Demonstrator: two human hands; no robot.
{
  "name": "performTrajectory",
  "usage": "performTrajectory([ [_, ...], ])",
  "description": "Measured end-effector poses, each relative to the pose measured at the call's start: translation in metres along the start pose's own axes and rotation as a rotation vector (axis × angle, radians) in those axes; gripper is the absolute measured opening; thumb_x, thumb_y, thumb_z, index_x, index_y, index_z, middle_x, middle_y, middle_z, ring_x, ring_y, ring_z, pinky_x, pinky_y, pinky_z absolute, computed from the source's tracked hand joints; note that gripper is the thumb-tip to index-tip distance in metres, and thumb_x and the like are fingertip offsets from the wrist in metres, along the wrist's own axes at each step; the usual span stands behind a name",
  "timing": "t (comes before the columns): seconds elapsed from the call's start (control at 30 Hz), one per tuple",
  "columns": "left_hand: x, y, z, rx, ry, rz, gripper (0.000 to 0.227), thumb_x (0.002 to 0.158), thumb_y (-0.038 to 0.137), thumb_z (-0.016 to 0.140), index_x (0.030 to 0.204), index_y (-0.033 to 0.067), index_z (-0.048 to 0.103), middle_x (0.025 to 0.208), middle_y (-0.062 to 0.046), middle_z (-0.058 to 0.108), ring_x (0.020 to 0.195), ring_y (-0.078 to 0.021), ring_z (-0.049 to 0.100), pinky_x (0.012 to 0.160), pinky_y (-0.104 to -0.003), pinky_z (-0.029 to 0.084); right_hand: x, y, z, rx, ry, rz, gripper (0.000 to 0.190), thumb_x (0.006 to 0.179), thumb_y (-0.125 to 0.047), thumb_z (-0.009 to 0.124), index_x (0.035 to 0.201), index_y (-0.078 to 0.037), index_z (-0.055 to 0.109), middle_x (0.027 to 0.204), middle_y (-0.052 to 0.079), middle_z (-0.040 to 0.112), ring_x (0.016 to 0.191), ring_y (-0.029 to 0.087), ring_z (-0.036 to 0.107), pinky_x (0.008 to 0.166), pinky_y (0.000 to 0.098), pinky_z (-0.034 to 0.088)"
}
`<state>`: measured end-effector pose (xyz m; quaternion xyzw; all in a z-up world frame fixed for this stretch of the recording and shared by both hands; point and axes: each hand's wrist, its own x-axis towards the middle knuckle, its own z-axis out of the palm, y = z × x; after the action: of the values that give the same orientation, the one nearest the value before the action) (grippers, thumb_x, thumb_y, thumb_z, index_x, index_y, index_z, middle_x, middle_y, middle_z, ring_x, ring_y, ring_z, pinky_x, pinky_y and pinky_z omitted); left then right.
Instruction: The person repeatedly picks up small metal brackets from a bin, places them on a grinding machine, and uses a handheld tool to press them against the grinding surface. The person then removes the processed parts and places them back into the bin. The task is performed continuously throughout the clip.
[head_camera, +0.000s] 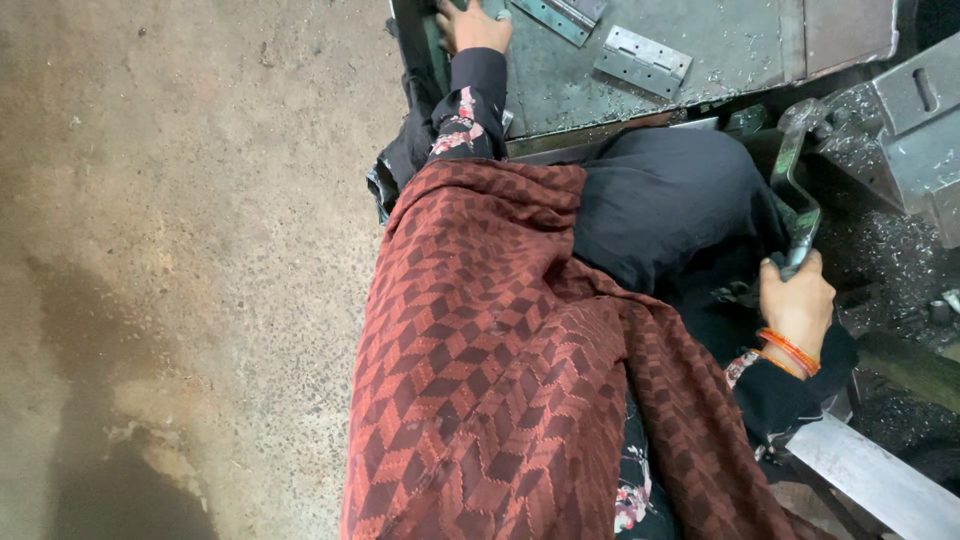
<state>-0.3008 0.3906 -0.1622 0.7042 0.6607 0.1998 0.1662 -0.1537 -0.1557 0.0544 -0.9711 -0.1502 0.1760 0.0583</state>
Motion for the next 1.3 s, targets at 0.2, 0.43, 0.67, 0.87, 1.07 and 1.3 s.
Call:
performTrajectory([
  [0.2,-0.069,0.069,0.037,0.067,-0.161,0.212,0.061,0.061,0.043,0.077,0.119,0.0228,0.073,0.131,-0.017,0.047,0.122,-0.0419,0.046,0.095,-0.059,0.048,0.000,-0.001,0.000,-0.002,-0.014,0.034,0.065,0.096,-0.044,0.067,0.146,-0.005,0.054,0.114,0.036,0.067,0.108,0.055,0.063,0.093,0.0592,0.049],
  [0.43,-0.143,0.131,0.086,-0.312,-0.527,0.663,0.059,0.067,0.041,0.083,0.121,0.0216,0.072,0.139,-0.016,0.050,0.119,-0.0452,0.049,0.102,-0.049,0.046,0.003,-0.003,0.000,0.002,-0.030,0.061,0.069,0.095,-0.046,0.067,0.151,-0.008,0.050,0.116,0.036,0.066,0.109,0.055,0.063,0.094,0.0587,0.049],
  [0.67,-0.107,0.077,0.056,0.234,-0.124,0.714,0.046,0.076,0.016,0.071,0.121,0.0171,0.067,0.127,-0.009,0.057,0.118,-0.0329,0.051,0.096,-0.064,0.043,0.001,0.002,0.003,0.042,-0.025,0.052,0.070,0.095,-0.045,0.066,0.153,-0.010,0.049,0.117,0.035,0.067,0.111,0.054,0.063,0.095,0.0585,0.050],
  [0.87,-0.065,0.013,0.035,0.395,-0.165,0.769,0.036,0.089,0.012,0.066,0.124,0.0164,0.064,0.109,-0.010,0.060,0.095,-0.0346,0.064,0.078,-0.057,0.053,0.004,0.007,0.007,0.019,-0.010,0.047,0.075,0.094,-0.045,0.067,0.154,-0.005,0.046,0.116,0.037,0.066,0.108,0.055,0.063,0.093,0.0589,0.050],
  [1.07,-0.058,0.012,0.037,0.142,-0.402,0.847,0.061,0.076,0.013,0.072,0.135,0.0075,0.055,0.103,-0.022,0.064,0.089,-0.0435,0.066,0.073,-0.053,0.055,0.003,0.009,0.010,0.009,0.008,0.040,0.074,0.095,-0.045,0.067,0.153,-0.004,0.048,0.115,0.036,0.067,0.108,0.054,0.064,0.093,0.0586,0.050],
  [1.3,-0.059,0.015,0.040,-0.268,-0.408,0.567,0.066,0.074,0.003,0.064,0.139,0.0101,0.055,0.104,-0.026,0.071,0.097,-0.0469,0.067,0.084,-0.052,0.055,0.002,0.010,0.010,0.008,0.010,0.038,0.070,0.095,-0.045,0.067,0.150,-0.005,0.051,0.115,0.035,0.068,0.108,0.054,0.064,0.093,0.0586,0.051],
])
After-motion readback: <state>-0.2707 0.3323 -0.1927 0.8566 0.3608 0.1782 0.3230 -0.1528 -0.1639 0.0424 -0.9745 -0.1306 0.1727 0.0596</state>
